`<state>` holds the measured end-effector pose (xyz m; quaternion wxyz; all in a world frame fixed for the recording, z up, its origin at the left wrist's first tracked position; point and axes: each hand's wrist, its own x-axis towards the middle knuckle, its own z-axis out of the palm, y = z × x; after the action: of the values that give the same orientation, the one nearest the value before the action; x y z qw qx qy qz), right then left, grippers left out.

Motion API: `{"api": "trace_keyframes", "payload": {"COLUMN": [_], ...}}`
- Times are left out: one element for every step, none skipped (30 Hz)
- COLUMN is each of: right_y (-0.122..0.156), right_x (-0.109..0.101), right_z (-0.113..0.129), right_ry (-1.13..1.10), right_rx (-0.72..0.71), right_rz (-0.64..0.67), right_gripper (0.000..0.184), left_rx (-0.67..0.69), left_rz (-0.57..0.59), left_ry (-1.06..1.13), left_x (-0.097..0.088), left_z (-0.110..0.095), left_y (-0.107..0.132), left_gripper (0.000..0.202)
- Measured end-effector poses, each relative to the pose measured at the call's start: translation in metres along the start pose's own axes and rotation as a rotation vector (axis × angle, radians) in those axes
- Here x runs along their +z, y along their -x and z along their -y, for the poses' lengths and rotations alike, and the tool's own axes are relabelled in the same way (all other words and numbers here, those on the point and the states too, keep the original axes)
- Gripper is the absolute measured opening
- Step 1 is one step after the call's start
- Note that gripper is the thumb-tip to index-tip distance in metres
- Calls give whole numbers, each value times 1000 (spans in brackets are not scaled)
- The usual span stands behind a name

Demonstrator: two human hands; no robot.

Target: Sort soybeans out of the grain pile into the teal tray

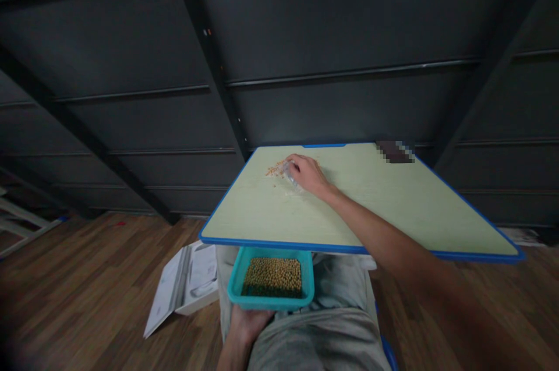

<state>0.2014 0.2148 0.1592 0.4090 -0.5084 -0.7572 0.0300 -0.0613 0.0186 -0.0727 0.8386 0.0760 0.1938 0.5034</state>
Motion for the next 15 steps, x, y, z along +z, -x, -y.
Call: {"api": "trace_keyframes", "payload": {"right_y": [0,0,-1,-1,-1,-1,0,0,0,0,1,1,0,0,0], "right_x": [-1,-2,-3,-4,-5,-5,-5,-5,-5,-6,-6,-6,-6,-6,-6], "right_z": [1,2,3,3,2,2,1,0,0,-1,-2,-3,-4,-5,-6], "right_ry": [-10,-14,-13,-9,-1,10,23,38,51,62,72,80,88,95,101], "right_rx": [2,4,4,2,-1,-5,-7,-7,-4,-1,-1,-4,-11,-17,-21], "right_rz": [-21,-39,-52,-60,-63,-61,-57,-53,-53,-56,-62,-71,-80,-86,-89], "right_gripper": [30,32,33,33,34,34,33,33,32,31,30,30,29,28,28], "left_rx": [-4,-10,-16,-21,-25,-24,-18,-10,-3,0,-4,-15,-27,-41,-52], "left_rz": [-13,-22,-29,-31,-30,-26,-20,-12,-3,8,19,30,38,42,41], "left_ry": [1,6,12,18,21,21,18,13,9,6,6,7,10,12,13], "left_x": [1,2,3,4,4,5,5,5,5,5,5,4,4,4,3], "left_z": [0,0,0,0,0,0,0,0,0,0,-1,-1,-1,-2,-2], "left_y": [1,1,2,2,2,1,1,0,0,-1,-1,-1,-1,-1,-1], "left_gripper": [42,42,42,42,42,41,41,41,40,39,38,36,35,34,34]}}
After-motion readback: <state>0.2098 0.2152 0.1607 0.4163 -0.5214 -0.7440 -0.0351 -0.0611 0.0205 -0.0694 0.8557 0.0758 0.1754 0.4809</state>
